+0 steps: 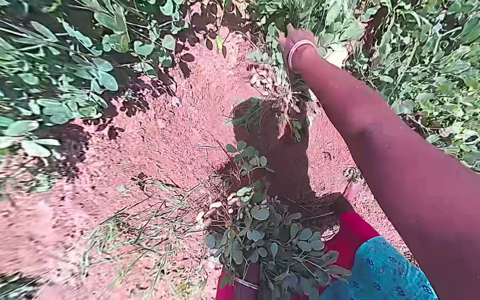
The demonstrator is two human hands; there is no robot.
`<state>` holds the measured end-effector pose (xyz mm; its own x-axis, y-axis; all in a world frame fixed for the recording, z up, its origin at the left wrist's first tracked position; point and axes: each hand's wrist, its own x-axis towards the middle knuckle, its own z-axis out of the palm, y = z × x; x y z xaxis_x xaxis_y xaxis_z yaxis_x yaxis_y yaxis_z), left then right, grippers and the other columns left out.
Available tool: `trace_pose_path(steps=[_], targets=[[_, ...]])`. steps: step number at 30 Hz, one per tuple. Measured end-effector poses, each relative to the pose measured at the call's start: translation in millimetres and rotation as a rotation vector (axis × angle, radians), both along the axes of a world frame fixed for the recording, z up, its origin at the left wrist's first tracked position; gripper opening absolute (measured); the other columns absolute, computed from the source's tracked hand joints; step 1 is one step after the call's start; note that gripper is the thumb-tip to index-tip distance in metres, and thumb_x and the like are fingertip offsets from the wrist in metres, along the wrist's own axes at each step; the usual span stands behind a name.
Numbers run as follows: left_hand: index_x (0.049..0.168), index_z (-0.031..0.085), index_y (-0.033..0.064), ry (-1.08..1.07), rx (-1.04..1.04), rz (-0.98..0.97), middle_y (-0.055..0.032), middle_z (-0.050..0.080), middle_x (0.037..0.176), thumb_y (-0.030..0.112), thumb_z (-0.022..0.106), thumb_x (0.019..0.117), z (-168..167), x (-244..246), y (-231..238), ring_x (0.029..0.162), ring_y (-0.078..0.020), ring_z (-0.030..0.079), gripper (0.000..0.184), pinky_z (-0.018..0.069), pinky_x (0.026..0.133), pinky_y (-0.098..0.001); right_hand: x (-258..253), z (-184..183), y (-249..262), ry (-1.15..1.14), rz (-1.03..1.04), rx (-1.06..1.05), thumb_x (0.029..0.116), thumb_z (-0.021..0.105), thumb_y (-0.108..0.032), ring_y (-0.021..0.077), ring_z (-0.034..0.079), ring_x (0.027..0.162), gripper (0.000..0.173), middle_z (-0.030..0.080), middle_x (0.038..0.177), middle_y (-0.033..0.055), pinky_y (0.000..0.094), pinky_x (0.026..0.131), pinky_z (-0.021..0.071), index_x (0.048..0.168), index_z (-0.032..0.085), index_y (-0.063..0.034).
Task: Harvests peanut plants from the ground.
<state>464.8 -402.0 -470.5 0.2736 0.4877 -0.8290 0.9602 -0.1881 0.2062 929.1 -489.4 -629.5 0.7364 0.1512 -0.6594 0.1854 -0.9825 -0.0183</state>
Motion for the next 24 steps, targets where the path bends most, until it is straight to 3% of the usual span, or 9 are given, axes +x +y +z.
trace_pose_path(steps=[4,9,11,14,17,18,19,21,24], targets=[[0.131,0.052,-0.0185,0.200,-0.088,0.015,-0.0290,0.061,0.129,-0.004,0.052,0.1018,17.6,29.5,9.3,0.117,-0.0192,0.057,0.032,0.0401,0.105,-0.0264,-5.8,-18.9,-0.1,-0.003,-0.474,-0.019,0.1013,0.060,-0.017,0.0365,0.044,0.146,0.051,0.050,0.152,0.0237,0.0506,0.118,0.0379,0.147,0.050,0.0027],[0.127,0.056,-0.0180,0.097,-0.135,-0.006,-0.0303,0.063,0.125,-0.003,0.056,0.1000,15.4,17.1,22.8,0.116,-0.0230,0.059,0.031,0.0444,0.104,-0.0286,-26.8,32.8,13.9,0.078,-0.152,-0.057,0.0976,0.062,-0.033,0.0457,0.057,0.130,0.051,0.058,0.138,0.0301,0.0674,0.100,0.0465,0.130,0.061,0.0061],[0.128,0.054,-0.0178,0.095,-0.123,0.074,-0.0300,0.062,0.123,-0.003,0.056,0.1010,18.3,28.5,24.2,0.113,-0.0221,0.058,0.030,0.0435,0.102,-0.0284,-44.6,56.2,17.9,0.192,-0.077,-0.091,0.1023,0.056,-0.034,0.0482,0.055,0.131,0.054,0.056,0.140,0.0320,0.0699,0.100,0.0442,0.140,0.054,0.0053],[0.130,0.054,-0.0181,0.017,-0.139,0.066,-0.0313,0.061,0.127,-0.004,0.056,0.0981,0.1,0.5,31.6,0.122,-0.0279,0.058,0.035,0.0439,0.108,-0.0333,-111.6,106.4,25.1,0.411,0.110,-0.119,0.0986,0.065,-0.026,0.0464,0.063,0.116,0.036,0.066,0.120,0.0297,0.0683,0.090,0.0493,0.116,0.068,0.0059],[0.138,0.051,-0.0146,0.367,-0.259,-0.211,-0.0309,0.055,0.142,0.006,0.049,0.1067,14.8,19.1,42.1,0.138,-0.0359,0.050,0.038,0.0345,0.117,-0.0437,-162.8,120.3,29.4,0.732,0.293,-0.127,0.1065,0.057,-0.021,0.0420,0.059,0.125,0.035,0.064,0.128,0.0272,0.0610,0.104,0.0440,0.126,0.064,0.0067],[0.139,0.051,-0.0133,0.442,-0.292,-0.284,-0.0308,0.054,0.143,0.009,0.047,0.1079,13.3,22.5,44.2,0.140,-0.0379,0.049,0.039,0.0338,0.118,-0.0471,-156.0,110.4,29.6,0.710,0.313,-0.118,0.1049,0.059,-0.020,0.0433,0.063,0.118,0.032,0.066,0.121,0.0282,0.0619,0.098,0.0472,0.118,0.066,0.0086],[0.139,0.052,-0.0128,0.439,-0.280,-0.274,-0.0310,0.055,0.142,0.010,0.048,0.1078,9.4,17.3,44.7,0.138,-0.0384,0.049,0.039,0.0343,0.117,-0.0477,-142.3,93.7,26.2,0.637,0.273,-0.096,0.1023,0.060,-0.018,0.0460,0.064,0.113,0.031,0.066,0.115,0.0306,0.0641,0.093,0.0490,0.112,0.066,0.0110],[0.138,0.053,-0.0122,0.379,-0.237,-0.224,-0.0308,0.057,0.139,0.010,0.051,0.1063,-4.8,-2.9,45.5,0.135,-0.0374,0.052,0.038,0.0369,0.116,-0.0460,-102.8,55.9,13.3,0.383,-0.058,-0.065,0.0988,0.062,-0.016,0.0516,0.062,0.120,0.039,0.063,0.124,0.0362,0.0690,0.096,0.0484,0.124,0.061,0.0138],[0.136,0.054,-0.0137,0.343,-0.280,-0.186,-0.0305,0.057,0.139,0.006,0.046,0.1067,-13.3,-13.2,45.4,0.135,-0.0357,0.052,0.036,0.0369,0.116,-0.0417,-77.1,11.9,0.6,0.102,-0.456,-0.079,0.0997,0.061,-0.034,0.0454,0.060,0.128,0.053,0.061,0.135,0.0302,0.0643,0.101,0.0493,0.136,0.057,0.0038]])
